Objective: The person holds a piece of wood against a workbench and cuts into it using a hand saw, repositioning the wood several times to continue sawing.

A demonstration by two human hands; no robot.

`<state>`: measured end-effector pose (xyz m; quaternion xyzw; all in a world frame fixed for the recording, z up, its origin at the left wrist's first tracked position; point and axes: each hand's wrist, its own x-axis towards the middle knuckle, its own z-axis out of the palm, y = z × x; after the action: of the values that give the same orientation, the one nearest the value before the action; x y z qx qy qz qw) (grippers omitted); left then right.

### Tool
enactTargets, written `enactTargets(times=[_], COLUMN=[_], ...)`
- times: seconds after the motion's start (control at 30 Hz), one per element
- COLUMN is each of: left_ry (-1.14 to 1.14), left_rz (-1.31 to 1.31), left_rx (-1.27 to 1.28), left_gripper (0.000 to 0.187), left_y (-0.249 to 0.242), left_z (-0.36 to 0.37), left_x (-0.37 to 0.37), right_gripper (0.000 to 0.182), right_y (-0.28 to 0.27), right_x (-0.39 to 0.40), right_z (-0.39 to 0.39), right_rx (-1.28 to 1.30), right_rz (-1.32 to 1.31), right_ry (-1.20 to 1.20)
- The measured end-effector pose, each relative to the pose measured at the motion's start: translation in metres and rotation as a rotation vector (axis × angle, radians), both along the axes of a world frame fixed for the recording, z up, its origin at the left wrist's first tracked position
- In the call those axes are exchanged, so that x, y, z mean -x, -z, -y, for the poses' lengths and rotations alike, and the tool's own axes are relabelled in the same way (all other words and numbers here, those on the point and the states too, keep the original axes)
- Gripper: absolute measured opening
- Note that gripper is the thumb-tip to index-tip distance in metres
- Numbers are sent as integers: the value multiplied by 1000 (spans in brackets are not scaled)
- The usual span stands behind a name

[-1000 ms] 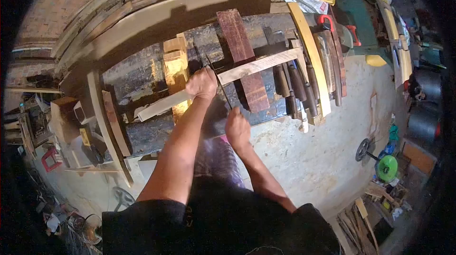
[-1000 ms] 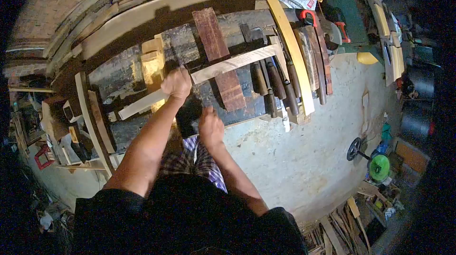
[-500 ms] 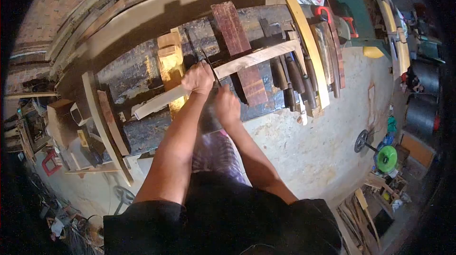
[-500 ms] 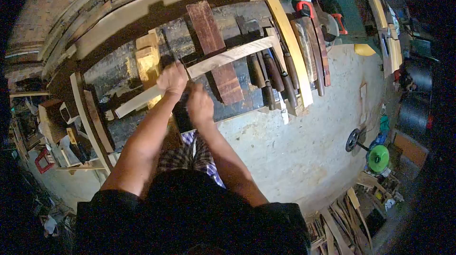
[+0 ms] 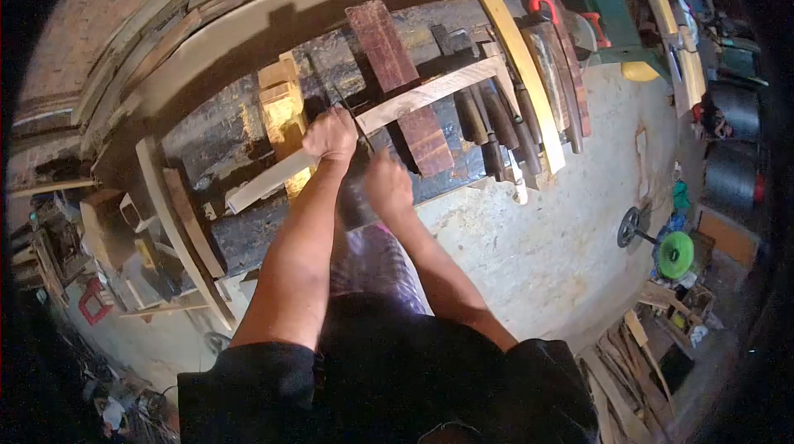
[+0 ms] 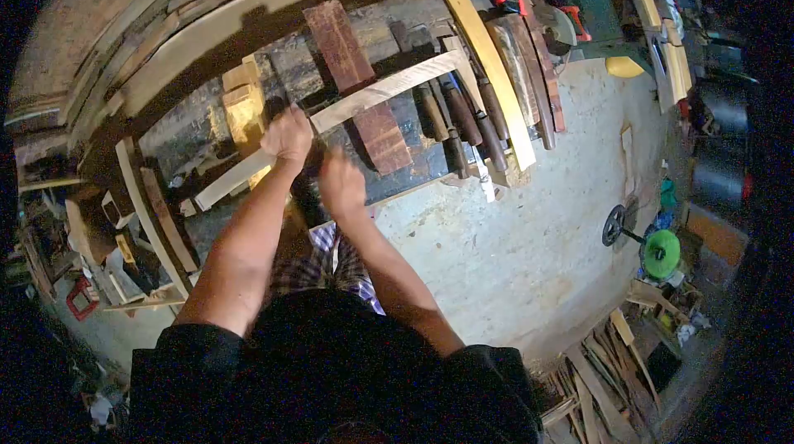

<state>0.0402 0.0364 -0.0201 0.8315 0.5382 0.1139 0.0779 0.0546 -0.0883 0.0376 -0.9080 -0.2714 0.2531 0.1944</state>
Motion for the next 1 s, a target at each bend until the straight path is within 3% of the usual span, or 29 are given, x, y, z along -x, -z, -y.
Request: enactTargets(times=[0.17, 0.23, 0.43, 0.5, 0.53, 0.57, 0.67, 0.83, 0.9, 1.0], left_ry=[28, 21, 3, 27, 42, 46, 22, 29, 27, -14], left_rz=[38, -3, -27, 30, 16, 15, -1, 27, 41, -12], left_rx=[-11, -38, 25, -8, 17, 14, 11, -46, -57, 11], left_gripper=[38, 38, 41, 41, 40, 40, 38, 37, 38, 39], left_y=[-1, 3, -2, -1, -5, -4, -3, -3, -5, 1], left_z=[1, -1, -3, 0, 0, 1, -1, 1, 1, 1], left_x=[1, 0, -4, 0, 0, 0, 0, -1, -2, 0], right_gripper=[22, 17, 15, 13, 14, 14, 19, 25, 20, 18], right_y=[8, 19, -9, -4, 7, 16, 12, 5, 29, 13], right_x=[9, -3, 4, 10, 4, -1, -9, 13, 3, -5], right_z=[10, -16, 17, 14, 5, -3, -11, 31, 9, -10], right_rx=[145, -59, 82, 72, -97, -100, -3, 155, -33, -59], right_rz=[-46, 48, -48, -40, 65, 65, -46, -113, 7, 5], right_ry=[63, -10, -25, 73, -28, -24, -97, 21, -80, -31])
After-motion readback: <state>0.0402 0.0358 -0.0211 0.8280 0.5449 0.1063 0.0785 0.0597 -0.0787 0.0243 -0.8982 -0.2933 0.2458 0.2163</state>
